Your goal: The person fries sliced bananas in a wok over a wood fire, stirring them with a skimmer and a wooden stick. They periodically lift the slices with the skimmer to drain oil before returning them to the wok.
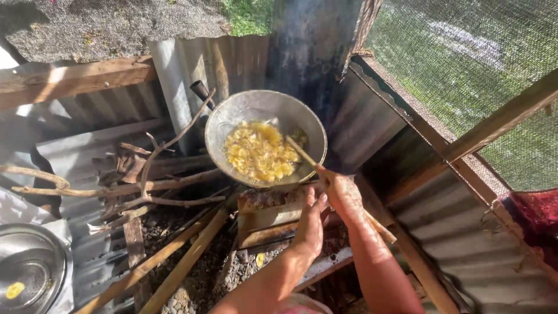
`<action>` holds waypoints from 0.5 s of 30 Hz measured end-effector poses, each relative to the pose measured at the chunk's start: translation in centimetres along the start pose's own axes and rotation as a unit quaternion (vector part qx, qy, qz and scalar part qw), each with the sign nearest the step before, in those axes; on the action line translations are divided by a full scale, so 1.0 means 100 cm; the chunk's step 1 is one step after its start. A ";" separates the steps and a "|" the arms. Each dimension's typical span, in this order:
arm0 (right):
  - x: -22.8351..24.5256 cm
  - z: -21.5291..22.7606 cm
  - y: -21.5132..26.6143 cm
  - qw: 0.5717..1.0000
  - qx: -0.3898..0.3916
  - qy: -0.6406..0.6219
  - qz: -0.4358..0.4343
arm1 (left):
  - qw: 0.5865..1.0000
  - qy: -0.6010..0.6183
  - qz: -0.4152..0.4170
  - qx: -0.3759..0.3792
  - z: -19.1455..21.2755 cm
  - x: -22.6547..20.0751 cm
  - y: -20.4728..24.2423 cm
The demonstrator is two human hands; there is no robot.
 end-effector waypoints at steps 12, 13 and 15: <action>0.031 0.039 0.066 0.998 0.031 0.053 -0.010 | 0.992 0.126 -0.004 0.009 -0.001 0.029 0.005; 0.029 0.042 0.068 0.998 0.035 0.051 -0.005 | 0.992 0.129 -0.001 0.003 -0.001 0.031 0.003; 0.023 0.049 0.081 0.998 0.049 0.049 0.000 | 0.990 0.144 0.002 0.005 -0.003 0.034 0.002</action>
Point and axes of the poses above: each hand's wrist, its own y-axis away from the middle knuckle, its own z-axis out of the back of the hand, x = y × z, the point moved 1 cm from there along -y, towards the middle knuckle, and after that the axes turned 8 degrees about -y, right-handed, at the moved point
